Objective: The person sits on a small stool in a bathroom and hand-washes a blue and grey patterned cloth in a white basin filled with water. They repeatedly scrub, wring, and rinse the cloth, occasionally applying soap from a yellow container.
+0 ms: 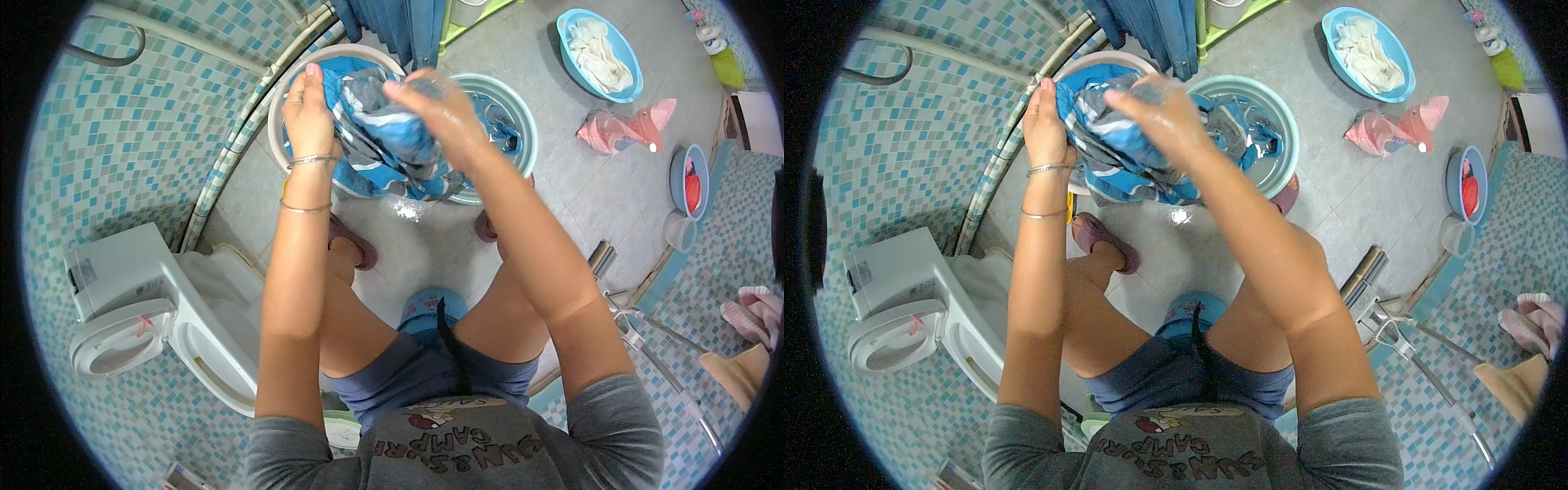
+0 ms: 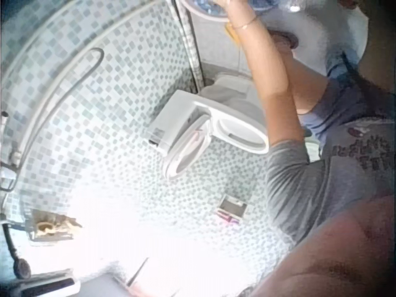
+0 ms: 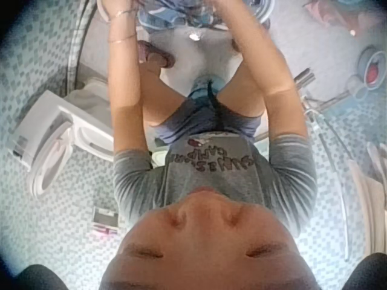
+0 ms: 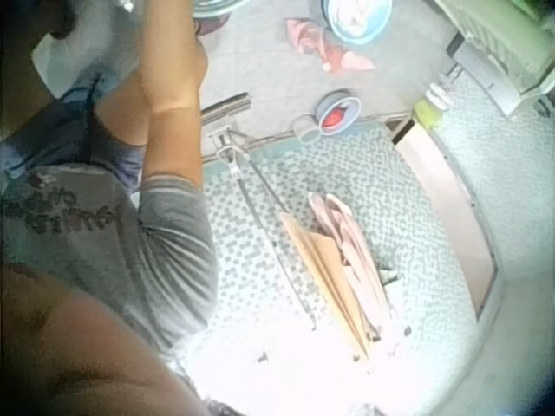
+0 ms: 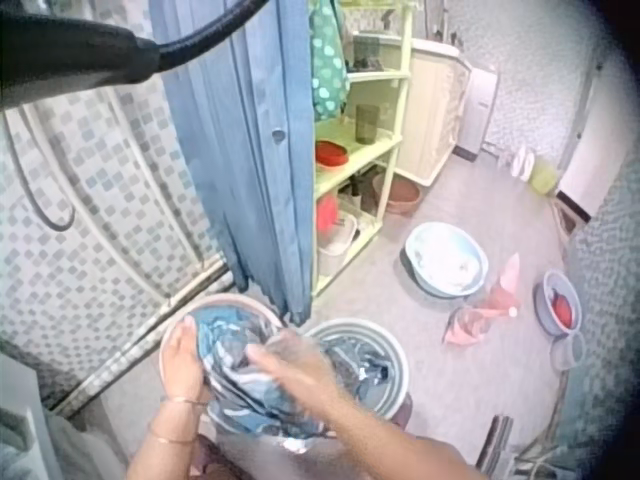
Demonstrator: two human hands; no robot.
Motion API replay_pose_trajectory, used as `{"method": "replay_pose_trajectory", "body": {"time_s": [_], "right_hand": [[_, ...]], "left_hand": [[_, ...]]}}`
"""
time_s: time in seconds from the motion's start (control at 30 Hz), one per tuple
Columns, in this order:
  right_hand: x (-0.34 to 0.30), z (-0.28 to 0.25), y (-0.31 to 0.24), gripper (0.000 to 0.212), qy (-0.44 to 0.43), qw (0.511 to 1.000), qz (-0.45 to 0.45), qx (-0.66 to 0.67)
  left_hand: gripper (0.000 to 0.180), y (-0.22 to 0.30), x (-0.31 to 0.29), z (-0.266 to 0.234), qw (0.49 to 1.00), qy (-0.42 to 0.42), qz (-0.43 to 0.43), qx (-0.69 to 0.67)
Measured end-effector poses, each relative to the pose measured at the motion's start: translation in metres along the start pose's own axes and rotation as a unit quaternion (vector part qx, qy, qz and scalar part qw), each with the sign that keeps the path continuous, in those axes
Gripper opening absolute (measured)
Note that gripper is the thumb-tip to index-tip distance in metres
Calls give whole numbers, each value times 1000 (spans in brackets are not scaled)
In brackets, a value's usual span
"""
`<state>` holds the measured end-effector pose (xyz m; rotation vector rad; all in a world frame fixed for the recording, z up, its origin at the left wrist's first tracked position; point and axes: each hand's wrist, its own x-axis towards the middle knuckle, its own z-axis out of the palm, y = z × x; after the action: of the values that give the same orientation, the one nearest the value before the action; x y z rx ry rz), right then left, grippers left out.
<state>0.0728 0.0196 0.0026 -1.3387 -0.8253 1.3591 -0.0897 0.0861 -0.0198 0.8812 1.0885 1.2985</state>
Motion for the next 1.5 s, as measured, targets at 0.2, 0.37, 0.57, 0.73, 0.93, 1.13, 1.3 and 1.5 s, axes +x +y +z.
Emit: {"method": "replay_pose_trajectory", "body": {"time_s": [0.2,0.37,0.57,0.73,0.93,1.13,1.3,1.5], "right_hand": [[8,-3,19,69,-118,933,-129,-315],[4,-17,2,64,-43,980,-2,-194],[8,-27,2,35,24,996,42,71],[14,-34,-3,22,91,978,54,181],[13,-36,-13,21,158,947,129,250],[20,-49,-6,30,139,957,116,226],[6,-43,-9,43,7,998,57,-31],[10,-45,7,29,-73,981,50,-173]], "left_hand": [[18,0,-28,17,995,-100,17,4],[26,-2,-28,9,963,-161,32,212],[31,-2,-40,6,935,-236,-65,258],[18,2,-25,-6,981,-155,-67,94],[8,15,-8,-24,976,-156,-151,-33],[9,18,1,-35,982,-92,-148,-77],[11,11,-5,-26,988,-92,-109,-55],[21,-9,-6,-18,992,-60,-99,41]]}}
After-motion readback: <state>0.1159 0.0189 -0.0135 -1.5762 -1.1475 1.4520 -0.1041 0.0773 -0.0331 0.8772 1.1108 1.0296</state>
